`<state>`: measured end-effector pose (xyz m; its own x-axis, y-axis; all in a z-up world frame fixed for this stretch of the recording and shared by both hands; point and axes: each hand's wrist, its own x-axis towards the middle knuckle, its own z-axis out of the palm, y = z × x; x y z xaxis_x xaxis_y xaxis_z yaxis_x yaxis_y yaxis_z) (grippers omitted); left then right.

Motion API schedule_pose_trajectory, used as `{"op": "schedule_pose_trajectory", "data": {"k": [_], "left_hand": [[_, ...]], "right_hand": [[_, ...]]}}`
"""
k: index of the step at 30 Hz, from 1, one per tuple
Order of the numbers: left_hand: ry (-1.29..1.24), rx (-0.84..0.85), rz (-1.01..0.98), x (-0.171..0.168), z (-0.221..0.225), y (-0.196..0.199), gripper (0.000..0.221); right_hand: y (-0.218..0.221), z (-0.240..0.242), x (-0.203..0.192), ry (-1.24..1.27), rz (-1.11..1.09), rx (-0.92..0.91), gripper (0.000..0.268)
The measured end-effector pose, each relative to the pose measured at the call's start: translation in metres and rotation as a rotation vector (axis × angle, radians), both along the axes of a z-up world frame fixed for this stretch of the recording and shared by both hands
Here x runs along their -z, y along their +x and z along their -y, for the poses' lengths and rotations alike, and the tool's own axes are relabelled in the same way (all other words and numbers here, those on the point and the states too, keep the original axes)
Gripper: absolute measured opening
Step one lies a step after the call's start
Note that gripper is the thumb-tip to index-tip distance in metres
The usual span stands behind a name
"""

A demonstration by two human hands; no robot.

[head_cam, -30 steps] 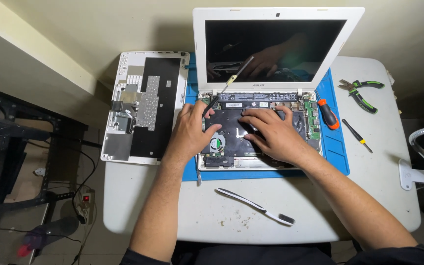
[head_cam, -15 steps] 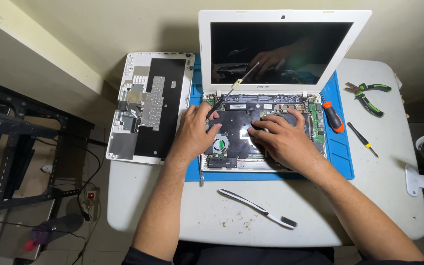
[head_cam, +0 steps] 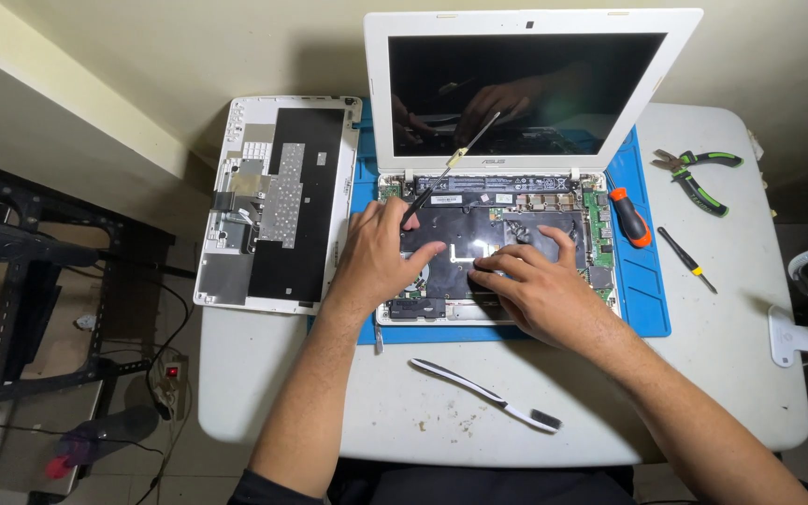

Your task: Repairing a laptop by removing internal components, unscrewing parts, and cleaning the motherboard with a brush.

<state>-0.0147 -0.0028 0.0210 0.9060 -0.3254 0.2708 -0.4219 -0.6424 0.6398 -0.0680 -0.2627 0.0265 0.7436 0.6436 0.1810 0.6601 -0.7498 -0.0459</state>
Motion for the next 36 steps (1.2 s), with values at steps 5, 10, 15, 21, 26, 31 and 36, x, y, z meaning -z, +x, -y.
{"op": "schedule_pose_trajectory", "data": {"k": [5, 10, 15, 21, 26, 31, 36], "left_hand": [[0.095, 0.063, 0.021, 0.001, 0.005, -0.002, 0.051], [0.087, 0.097, 0.013, -0.004, 0.007, -0.008, 0.056], [0.111, 0.098, 0.072, 0.001, 0.006, -0.009, 0.056], [0.01, 0.047, 0.056, 0.018, 0.0, -0.001, 0.024], [-0.087, 0.02, 0.153, -0.002, 0.005, -0.006, 0.036], [0.019, 0.054, 0.325, -0.002, 0.012, -0.013, 0.035], [0.049, 0.148, 0.359, -0.001, 0.017, -0.016, 0.034]], "right_hand": [[-0.01, 0.001, -0.001, 0.014, -0.01, -0.035, 0.027], [-0.013, 0.001, 0.001, 0.039, 0.024, -0.049, 0.027], [-0.015, -0.014, 0.003, 0.113, 0.049, -0.059, 0.04], [-0.026, -0.02, 0.018, -0.012, 0.004, -0.011, 0.05], [-0.025, -0.021, -0.004, 0.155, -0.018, -0.058, 0.032], [-0.007, -0.002, 0.007, 0.25, 0.439, 0.134, 0.045], [0.011, 0.009, -0.021, 0.347, 0.329, 0.176, 0.021]]}}
